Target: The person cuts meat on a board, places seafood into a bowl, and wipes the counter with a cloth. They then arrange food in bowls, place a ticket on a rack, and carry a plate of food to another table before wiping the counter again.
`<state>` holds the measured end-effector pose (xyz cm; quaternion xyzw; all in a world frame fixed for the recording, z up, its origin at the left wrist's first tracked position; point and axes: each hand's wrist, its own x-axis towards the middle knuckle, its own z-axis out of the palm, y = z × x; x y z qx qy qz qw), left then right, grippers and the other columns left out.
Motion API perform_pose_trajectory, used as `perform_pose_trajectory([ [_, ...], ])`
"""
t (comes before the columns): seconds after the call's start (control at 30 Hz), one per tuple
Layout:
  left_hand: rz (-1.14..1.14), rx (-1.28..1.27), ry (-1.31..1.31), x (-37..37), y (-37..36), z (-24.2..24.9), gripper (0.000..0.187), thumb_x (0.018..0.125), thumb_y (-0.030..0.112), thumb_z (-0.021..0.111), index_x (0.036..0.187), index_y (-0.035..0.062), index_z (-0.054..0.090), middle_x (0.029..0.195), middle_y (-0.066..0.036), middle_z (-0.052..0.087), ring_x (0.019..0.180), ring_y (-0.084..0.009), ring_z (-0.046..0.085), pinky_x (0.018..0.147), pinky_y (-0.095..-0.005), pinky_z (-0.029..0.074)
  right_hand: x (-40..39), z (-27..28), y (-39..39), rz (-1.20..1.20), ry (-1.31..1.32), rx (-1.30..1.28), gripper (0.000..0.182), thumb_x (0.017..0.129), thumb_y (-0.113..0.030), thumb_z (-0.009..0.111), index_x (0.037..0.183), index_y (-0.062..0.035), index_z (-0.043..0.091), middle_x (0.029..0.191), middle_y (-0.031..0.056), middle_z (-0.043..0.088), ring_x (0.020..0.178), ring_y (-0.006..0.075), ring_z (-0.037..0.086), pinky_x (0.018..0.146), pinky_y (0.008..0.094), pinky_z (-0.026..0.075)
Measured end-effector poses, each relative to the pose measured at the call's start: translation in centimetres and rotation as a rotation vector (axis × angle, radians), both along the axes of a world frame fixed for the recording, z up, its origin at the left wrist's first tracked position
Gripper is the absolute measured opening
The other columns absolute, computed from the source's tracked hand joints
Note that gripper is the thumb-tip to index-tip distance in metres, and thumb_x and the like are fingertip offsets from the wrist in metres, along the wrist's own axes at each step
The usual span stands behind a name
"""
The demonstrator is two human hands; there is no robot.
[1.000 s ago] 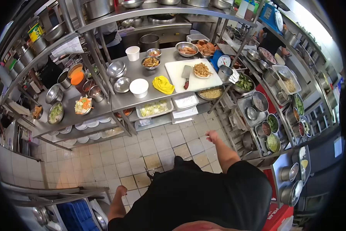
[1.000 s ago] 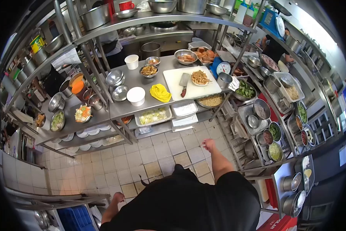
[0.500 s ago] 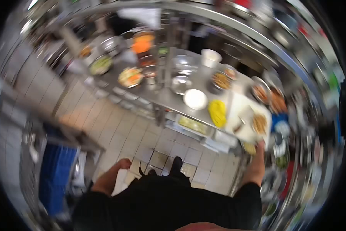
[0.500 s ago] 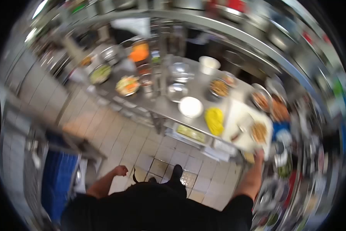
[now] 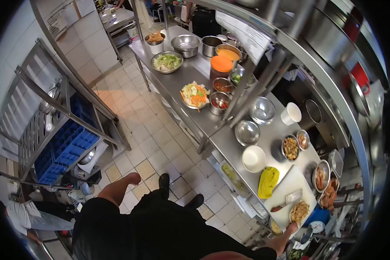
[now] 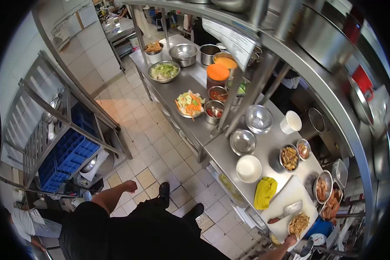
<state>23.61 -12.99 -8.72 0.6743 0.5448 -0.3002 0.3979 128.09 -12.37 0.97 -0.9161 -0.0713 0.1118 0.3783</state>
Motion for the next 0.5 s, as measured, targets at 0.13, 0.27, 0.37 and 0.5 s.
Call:
perform_pose_trajectory([
  [0.13, -0.255, 0.123, -0.075, -3.8, 1.9, -1.1, 0.023, 0.083, 0.016, 0.048, 0.077, 0.004, 0.067, 0.078, -0.009, 0.068, 0.066, -0.0204, 0.067, 0.059, -0.0364, 0.053, 1.0, 0.5, -1.9, 0.323, -0.419, -0.374, 0.025, 0.082, -0.022, 0.05, 0.071, -0.0005, 0.056, 0.054, 0.0096, 0.055, 0.044, 0.0223, 0.052, 0.039, 0.0383, 0.04],
  [0.27, 0.189, -0.171, -0.072, -10.1, 4.4, -3.0, 0.021, 0.081, 0.022, 0.057, 0.076, 0.0074, 0.071, 0.074, -0.008, 0.069, 0.068, -0.0209, 0.067, 0.056, -0.0348, 0.053, -4.7, 5.4, -2.9, 0.353, -0.363, -0.089, 0.03, 0.085, -0.025, 0.05, 0.072, 0.0023, 0.053, 0.055, 0.0088, 0.053, 0.047, 0.0204, 0.05, 0.042, 0.0378, 0.038],
  [0.37, 0.5, -0.068, -0.135, -16.8, 5.9, -6.3, 0.019, 0.078, 0.018, 0.055, 0.076, 0.0087, 0.071, 0.071, -0.007, 0.068, 0.061, -0.0196, 0.066, 0.053, -0.0353, 0.052, -16.6, 10.9, -0.8, 0.458, -0.255, 0.24, 0.04, 0.091, -0.03, 0.043, 0.07, 0.004, 0.05, 0.054, 0.0068, 0.048, 0.046, 0.0166, 0.042, 0.041, 0.0345, 0.031],
  [0.5, 0.095, -0.018, -0.107, -24.6, 12.6, -4.9, 0.019, 0.078, 0.018, 0.054, 0.076, 0.0048, 0.068, 0.074, -0.009, 0.068, 0.065, -0.0215, 0.067, 0.052, -0.0368, 0.052, -36.6, 18.4, 6.0, 0.548, 0.087, 0.079, 0.018, 0.093, -0.018, 0.044, 0.084, -0.0025, 0.05, 0.068, 0.0039, 0.054, 0.054, 0.0139, 0.054, 0.044, 0.0312, 0.044],
])
